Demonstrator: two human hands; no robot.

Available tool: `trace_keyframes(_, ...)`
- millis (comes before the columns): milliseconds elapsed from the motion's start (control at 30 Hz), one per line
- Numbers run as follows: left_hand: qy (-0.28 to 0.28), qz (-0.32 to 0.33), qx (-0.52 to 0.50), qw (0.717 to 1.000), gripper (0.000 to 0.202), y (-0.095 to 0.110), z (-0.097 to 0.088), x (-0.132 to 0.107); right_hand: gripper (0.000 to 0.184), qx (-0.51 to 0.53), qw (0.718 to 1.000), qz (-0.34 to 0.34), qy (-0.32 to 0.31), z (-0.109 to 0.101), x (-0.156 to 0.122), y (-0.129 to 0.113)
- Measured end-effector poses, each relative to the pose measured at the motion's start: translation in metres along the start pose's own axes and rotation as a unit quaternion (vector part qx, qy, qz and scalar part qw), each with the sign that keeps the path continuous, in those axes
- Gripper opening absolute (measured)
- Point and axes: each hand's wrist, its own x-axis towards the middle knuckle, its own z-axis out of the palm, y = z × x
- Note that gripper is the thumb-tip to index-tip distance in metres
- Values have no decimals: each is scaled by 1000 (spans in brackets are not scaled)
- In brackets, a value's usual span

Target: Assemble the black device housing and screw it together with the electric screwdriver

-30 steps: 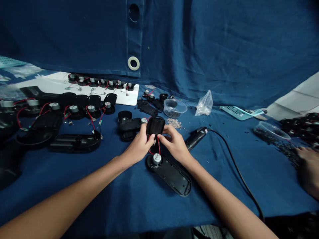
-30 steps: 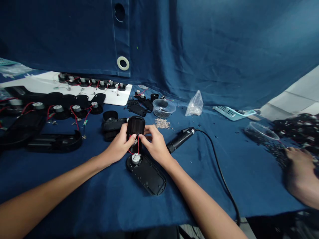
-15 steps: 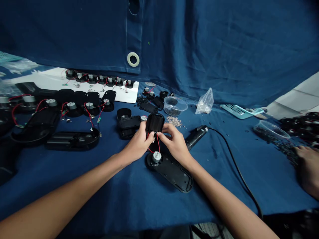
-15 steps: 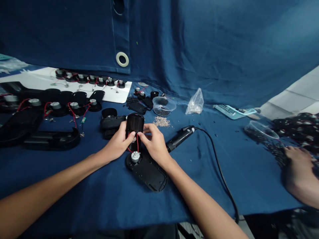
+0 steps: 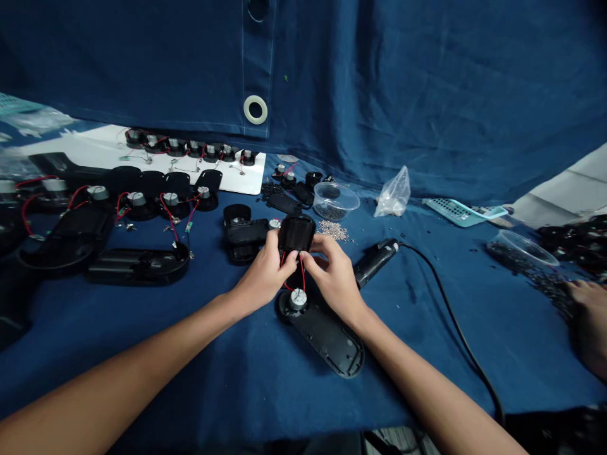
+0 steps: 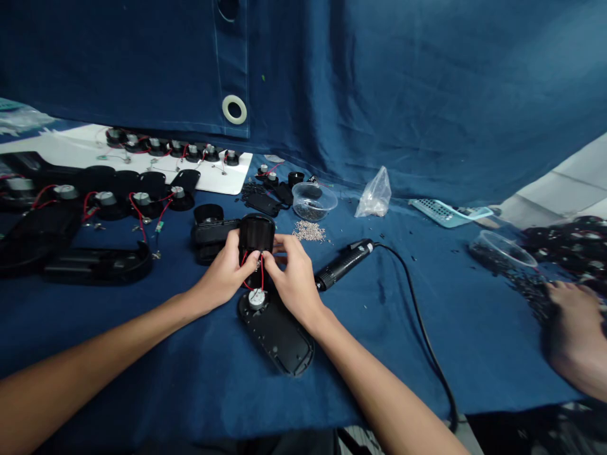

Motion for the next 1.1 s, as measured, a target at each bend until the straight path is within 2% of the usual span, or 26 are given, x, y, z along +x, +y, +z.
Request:
trace_keyframes(433, 49, 64, 1, 997, 33, 15, -1, -4, 22, 11, 998, -44, 36, -2, -7, -14)
trace_keyframes(633, 71, 57, 32, 995, 24, 14, -2, -6, 25, -2, 999, -17, 50, 1, -7, -17)
trace_keyframes(733, 92, 61, 62, 992, 16, 16, -4, -5, 13, -20, 997, 5, 70, -1, -6, -20)
trace_keyframes(767, 98, 63, 68, 991, 15, 17, -5, -5, 6, -29, 998, 8, 58, -3, -5, -21)
trace_keyframes(833, 109, 62, 71, 990, 15, 18, -5, -5, 10, -49, 999, 4, 11, -6, -5, -23)
trace_keyframes(933, 94, 53, 52, 993, 18, 18, -4, -6, 12, -70, 996, -30, -38, -8, -4, -26)
trace_keyframes(1100, 30, 52, -66, 996, 37, 15, -4, -11, 14, -96, 993, -44, -43, -11, -1, -25)
